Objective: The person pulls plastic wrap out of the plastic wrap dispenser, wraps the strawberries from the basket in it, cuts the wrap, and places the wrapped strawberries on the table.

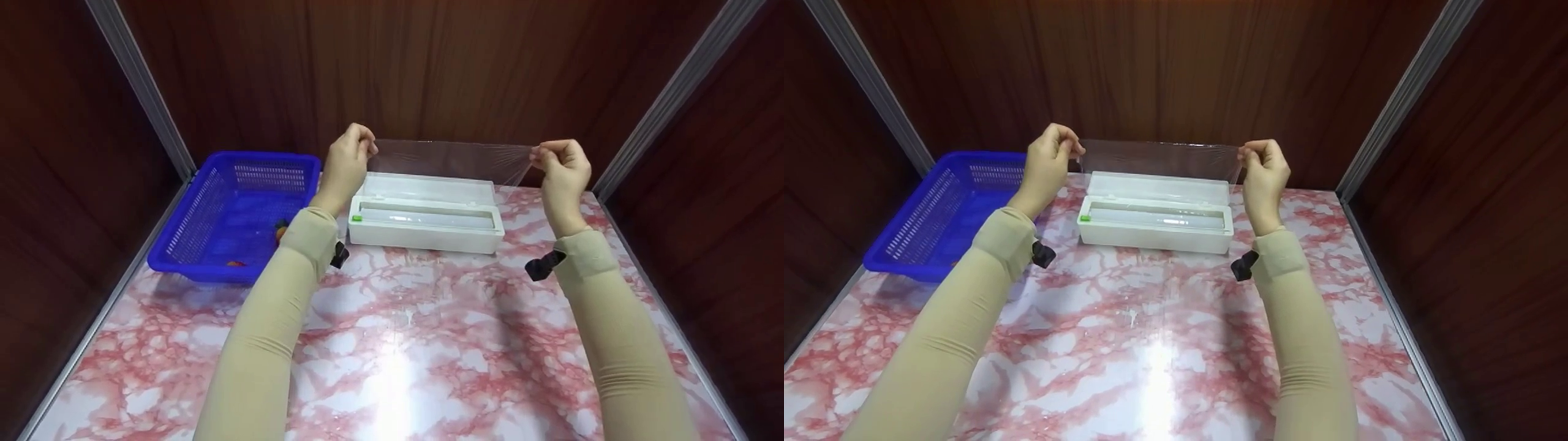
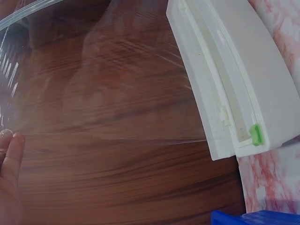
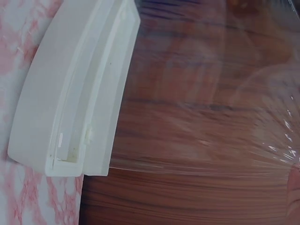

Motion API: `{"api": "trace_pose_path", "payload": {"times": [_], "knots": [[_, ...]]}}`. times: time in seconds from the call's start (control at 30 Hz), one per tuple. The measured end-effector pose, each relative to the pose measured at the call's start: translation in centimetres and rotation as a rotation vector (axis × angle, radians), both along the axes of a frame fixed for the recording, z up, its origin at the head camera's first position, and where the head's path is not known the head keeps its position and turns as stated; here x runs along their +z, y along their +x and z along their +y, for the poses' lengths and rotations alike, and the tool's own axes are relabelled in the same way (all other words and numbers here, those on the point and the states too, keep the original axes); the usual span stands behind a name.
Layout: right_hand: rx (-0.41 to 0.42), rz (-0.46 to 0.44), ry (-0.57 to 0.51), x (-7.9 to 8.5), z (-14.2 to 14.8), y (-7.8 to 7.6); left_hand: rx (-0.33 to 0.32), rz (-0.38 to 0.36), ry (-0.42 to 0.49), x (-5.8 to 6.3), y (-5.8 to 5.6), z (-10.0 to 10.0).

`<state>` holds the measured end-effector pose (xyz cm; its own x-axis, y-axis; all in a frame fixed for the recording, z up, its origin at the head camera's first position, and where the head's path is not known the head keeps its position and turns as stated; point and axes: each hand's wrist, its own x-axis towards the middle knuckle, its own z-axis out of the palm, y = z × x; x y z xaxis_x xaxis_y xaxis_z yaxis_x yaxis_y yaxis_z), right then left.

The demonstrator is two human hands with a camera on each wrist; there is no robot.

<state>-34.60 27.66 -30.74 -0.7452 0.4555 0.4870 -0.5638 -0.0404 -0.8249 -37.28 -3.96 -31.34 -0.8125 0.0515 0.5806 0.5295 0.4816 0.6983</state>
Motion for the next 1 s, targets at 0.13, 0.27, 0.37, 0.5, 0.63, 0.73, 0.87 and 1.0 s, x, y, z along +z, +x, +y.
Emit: {"api": "trace_pose_path", "payload": {"times": [0.13,0.27,0.37,0.5,0.63,0.73,0.87,1.0], "knots": [[0.007,0.014,-0.012,-0.1,0.1,0.2,-0.042,-0.019,0.013,-0.1,0.1,-0.1],[0.021,0.038,-0.019,-0.3,0.1,0.4,-0.088,-0.033,0.029,-0.3,0.1,-0.2],[0.032,0.061,-0.028,-0.5,0.2,0.6,-0.138,-0.101,0.050,-0.4,0.1,-0.2],[0.053,0.082,-0.018,-0.7,0.5,0.8,-0.225,-0.250,0.059,-0.7,0.3,-0.3],[0.110,0.051,-0.069,-1.0,0.8,1.1,-0.314,-0.391,0.015,-1.0,0.5,-0.3],[0.132,0.007,-0.113,-1.1,1.0,1.3,-0.388,-0.484,-0.040,-1.4,0.6,-0.3],[0.131,-0.029,-0.129,-1.4,1.2,1.5,-0.467,-0.573,-0.124,-2.2,0.8,-0.3],[0.209,-0.040,-0.173,-2.0,1.7,1.7,-0.505,-0.624,-0.180,-3.2,0.9,-0.4]]}}
